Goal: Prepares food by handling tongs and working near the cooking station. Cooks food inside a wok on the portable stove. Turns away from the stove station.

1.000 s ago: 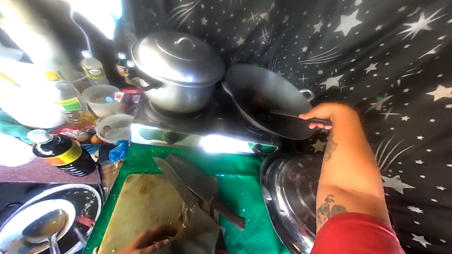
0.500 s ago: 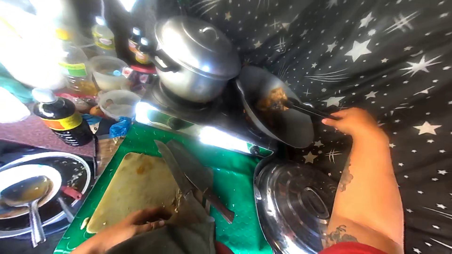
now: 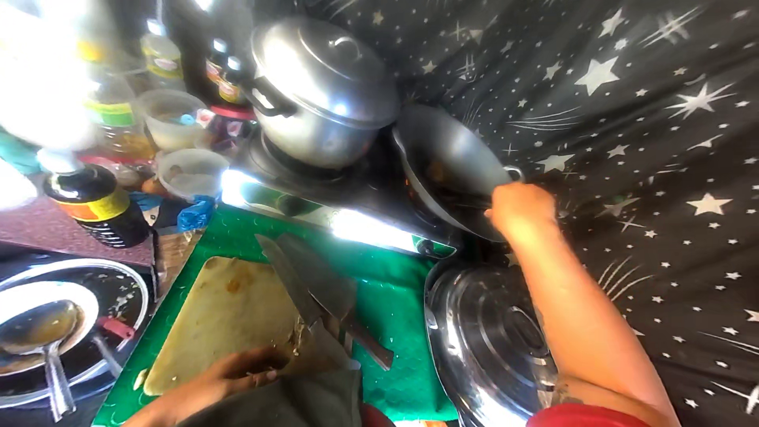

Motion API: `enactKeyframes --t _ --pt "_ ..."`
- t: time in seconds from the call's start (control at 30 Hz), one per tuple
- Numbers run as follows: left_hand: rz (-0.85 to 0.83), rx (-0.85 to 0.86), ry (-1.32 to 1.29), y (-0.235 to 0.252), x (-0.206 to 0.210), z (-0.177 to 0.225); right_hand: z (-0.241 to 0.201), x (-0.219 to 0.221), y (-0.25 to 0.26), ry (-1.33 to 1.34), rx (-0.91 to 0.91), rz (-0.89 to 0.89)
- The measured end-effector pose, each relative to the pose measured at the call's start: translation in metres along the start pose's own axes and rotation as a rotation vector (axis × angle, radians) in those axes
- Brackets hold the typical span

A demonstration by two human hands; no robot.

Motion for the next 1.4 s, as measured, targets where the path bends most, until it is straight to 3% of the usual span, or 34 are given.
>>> enactKeyframes --t 0.2,0.4,0.53,0.67,0.8,1.03,1.2,1.4 --pt "0.003 0.019 0.013 0.003 -0.002 -0.005 -0.036 0.018 0.028 -0.058 0.004 -0.050" --pt "0.006 -0.004 0.002 0.003 -0.004 -0.011 -0.040 0.037 0.076 -0.054 0.049 -0.054" --pt "0.011 -0.019 -0.012 0.001 -0.003 -0.009 -0.005 0.011 0.078 0.112 0.023 -0.061" --pt "0.006 -0.029 -0.020 0.003 -0.001 -0.008 0.061 0.012 0.088 0.222 0.066 -0.061" --pt "-0.004 -0.030 -0.021 0.007 0.000 -0.011 0.133 0.046 0.092 0.442 0.209 -0.083" --pt "0.016 -0.012 0.004 0.014 0.002 -0.017 0.212 0.146 0.112 0.800 0.448 -0.338" --pt "0.047 0.015 -0.021 0.016 0.003 -0.024 0.198 0.156 0.121 0.840 0.406 -0.437" --pt "0.081 0.031 -0.026 0.018 0.003 -0.032 0.178 0.169 0.147 0.927 0.378 -0.388"
Point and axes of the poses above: each hand's wrist, its own y-axis towards the middle knuckle, its own x-axis out of the palm, z = x × y, the point moved 7 cm from there along y, towards the middle knuckle, and after that the axes turned 12 degrees about -x, right-handed, at the moved point
